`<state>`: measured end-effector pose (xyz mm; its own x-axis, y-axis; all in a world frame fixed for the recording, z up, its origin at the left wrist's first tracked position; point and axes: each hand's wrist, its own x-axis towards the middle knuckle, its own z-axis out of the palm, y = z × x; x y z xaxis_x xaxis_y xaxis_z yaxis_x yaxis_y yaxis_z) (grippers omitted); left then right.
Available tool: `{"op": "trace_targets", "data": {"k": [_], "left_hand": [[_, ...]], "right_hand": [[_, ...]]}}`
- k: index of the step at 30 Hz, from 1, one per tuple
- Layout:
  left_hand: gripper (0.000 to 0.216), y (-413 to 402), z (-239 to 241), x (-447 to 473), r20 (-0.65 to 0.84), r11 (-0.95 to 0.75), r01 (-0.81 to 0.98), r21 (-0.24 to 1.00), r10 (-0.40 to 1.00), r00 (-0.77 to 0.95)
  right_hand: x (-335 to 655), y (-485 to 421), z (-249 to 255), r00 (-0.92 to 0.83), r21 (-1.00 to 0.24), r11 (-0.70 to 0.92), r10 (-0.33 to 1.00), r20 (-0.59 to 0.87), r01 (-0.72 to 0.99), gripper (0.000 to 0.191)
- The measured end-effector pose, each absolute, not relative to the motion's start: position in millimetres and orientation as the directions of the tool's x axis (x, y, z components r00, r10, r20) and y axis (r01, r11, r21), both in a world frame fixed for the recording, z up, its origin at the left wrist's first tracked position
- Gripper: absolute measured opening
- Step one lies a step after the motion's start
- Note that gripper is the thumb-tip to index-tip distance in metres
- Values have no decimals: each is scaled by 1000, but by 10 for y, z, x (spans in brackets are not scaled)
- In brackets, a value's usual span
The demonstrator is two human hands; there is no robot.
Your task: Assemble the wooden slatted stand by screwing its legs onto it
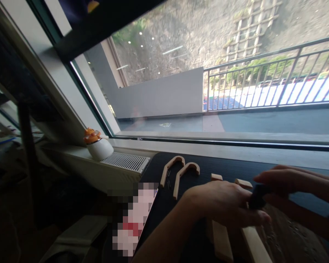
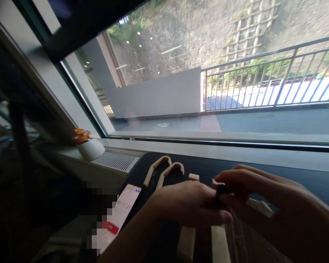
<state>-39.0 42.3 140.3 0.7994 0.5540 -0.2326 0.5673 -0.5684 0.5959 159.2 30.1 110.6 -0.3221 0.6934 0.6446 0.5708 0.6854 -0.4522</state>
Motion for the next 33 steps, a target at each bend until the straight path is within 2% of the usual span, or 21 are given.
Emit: {"op": "trace_targets", "data": {"k": [3,6,16,24,30,33], "left_hand": [[32,413,1396,-382,-214,-547,561,621,571,793],[29,409,1390,-374,-183,-573,554,604,577,796],[31,425,1359,-384,-177,-526,539,658,587,790],[33,431,1339,-421,-186,-522,555,648,598,779],[27,448,1342,-464,-102,-584,586,562,654,750],[30,386,1330,-541,-38,-577,573,582,684,728]], "right_hand": [[1574,253,1196,-450,-426,774,624,639,468,20],[1565,233,1255,-487,-436,778,625,611,451,17],[1578,215,1339,-443,-592,591,806,394,549,24],[1651,216,1304,-510,-632,604,783,357,486,23],[1601,237,1256,-485,-609,551,825,291,571,22],[1536,224,1197,-512,-591,587,800,314,554,21]]}}
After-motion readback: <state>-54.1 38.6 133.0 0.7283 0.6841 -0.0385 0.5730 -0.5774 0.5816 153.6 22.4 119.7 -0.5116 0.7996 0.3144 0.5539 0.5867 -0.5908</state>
